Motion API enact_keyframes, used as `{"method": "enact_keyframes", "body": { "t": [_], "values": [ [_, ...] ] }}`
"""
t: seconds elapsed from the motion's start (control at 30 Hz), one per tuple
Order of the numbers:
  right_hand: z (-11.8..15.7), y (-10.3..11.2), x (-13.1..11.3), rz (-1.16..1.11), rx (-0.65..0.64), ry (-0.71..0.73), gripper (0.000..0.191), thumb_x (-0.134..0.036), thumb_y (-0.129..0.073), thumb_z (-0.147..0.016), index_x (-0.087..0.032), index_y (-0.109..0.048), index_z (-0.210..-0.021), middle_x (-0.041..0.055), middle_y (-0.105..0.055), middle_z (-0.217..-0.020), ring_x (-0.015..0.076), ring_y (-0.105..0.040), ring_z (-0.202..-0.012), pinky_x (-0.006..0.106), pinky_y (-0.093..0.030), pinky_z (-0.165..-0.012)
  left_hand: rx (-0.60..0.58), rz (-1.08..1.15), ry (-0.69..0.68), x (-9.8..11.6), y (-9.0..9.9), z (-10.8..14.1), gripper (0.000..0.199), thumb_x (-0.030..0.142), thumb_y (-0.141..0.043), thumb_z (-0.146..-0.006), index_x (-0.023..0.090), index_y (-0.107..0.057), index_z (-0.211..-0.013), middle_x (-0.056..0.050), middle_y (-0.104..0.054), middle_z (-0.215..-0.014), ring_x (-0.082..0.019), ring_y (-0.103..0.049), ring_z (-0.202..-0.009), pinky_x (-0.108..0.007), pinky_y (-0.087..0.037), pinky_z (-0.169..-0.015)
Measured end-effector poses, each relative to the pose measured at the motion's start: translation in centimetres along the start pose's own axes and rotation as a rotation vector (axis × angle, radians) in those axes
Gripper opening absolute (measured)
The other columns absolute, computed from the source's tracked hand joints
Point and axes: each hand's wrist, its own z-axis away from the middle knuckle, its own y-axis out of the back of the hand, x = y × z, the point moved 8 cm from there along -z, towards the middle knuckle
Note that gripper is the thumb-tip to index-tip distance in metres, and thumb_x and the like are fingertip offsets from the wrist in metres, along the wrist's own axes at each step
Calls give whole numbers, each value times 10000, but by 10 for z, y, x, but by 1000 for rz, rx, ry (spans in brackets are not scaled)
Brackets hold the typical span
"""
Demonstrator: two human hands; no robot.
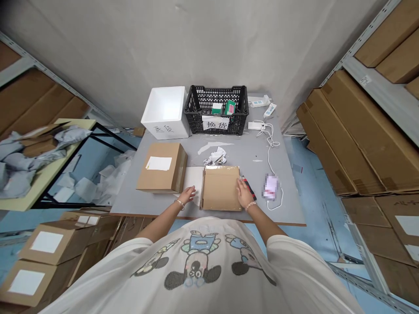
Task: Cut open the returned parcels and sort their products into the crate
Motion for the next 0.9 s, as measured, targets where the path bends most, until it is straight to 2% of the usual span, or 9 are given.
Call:
{"method": "enact_keyframes", "body": {
  "t": [0.1, 0.17, 0.23, 0.37, 0.5, 0.6, 0.73, 0.8, 0.9],
  "values": [
    [-6, -16, -31, 84, -89, 40, 610, -315, -337, -961, -126, -266, -1537, 115, -70, -1633, 260, -193, -1480, 409, -257, -1178, -70, -2, -42, 16, -31, -1, 604, 511, -775, -700, 158, -599, -1157, -188, -602, -1316, -290, -610, -1159, -330, -521, -862],
    [-4, -32, -47, 161, -149, 35, 656, -317, -356, -958, -130, -175, -1560, 112, 29, -1636, 275, -187, -1479, 414, -245, -1174, -116, 51, -76, 20, -44, -1, 651, 492, -834, -632, 141, -621, -1138, -193, -637, -1265, -287, -634, -1120, -341, -527, -886],
    [-2, -47, -59, 236, -191, 3, 700, -330, -366, -957, -141, -86, -1571, 107, 102, -1629, 287, -144, -1488, 437, -201, -1181, -128, 129, -74, 17, -43, -3, 653, 493, -851, -607, 138, -642, -1113, -183, -673, -1206, -281, -668, -1054, -360, -542, -885],
    [-3, -81, -74, 315, -351, -6, 752, -411, -389, -953, -188, -29, -1574, 77, 139, -1625, 287, -25, -1501, 477, -104, -1187, -117, 234, 60, -12, -18, -9, 628, 498, -860, -585, 141, -666, -1063, -176, -719, -1089, -292, -709, -936, -405, -578, -816],
    [-6, -107, -74, 314, -509, 2, 706, -458, -346, -963, -214, -88, -1573, 48, 66, -1637, 268, -9, -1502, 497, -95, -1180, -83, 258, 125, -39, 2, -8, 580, 467, -863, -595, 149, -662, -1036, -167, -733, -1038, -283, -719, -890, -413, -586, -793],
    [-3, -121, -67, 354, -590, 8, 662, -446, -326, -971, -219, -148, -1567, 46, 3, -1640, 256, -28, -1501, 532, -64, -1172, -24, 235, 177, -55, 2, -4, 522, 445, -845, -636, 152, -657, -1025, -161, -741, -1002, -275, -722, -866, -420, -585, -789],
    [2, -128, -62, 435, -617, 37, 681, -391, -401, -951, -230, -152, -1564, 59, -26, -1640, 263, -36, -1499, 555, -44, -1160, 75, 173, 217, -65, 1, -3, 452, 424, -827, -668, 153, -667, -993, -153, -748, -937, -290, -721, -851, -431, -584, -771],
    [-3, -125, -65, 446, -603, 63, 655, -371, -429, -940, -222, -232, -1546, 85, -108, -1633, 280, -113, -1486, 540, -72, -1161, 99, 175, 209, -67, 1, -6, 422, 395, -825, -679, 150, -668, -984, -149, -748, -934, -287, -718, -869, -417, -581, -778],
    [-33, -110, -73, 365, -522, 65, 527, -366, -414, -948, -185, -438, -1443, 144, -386, -1523, 286, -371, -1375, 462, -203, -1144, 119, 197, 184, -69, 1, -11, 391, 371, -819, -695, 144, -664, -974, -141, -747, -965, -267, -713, -912, -379, -576, -795]
  ]
}}
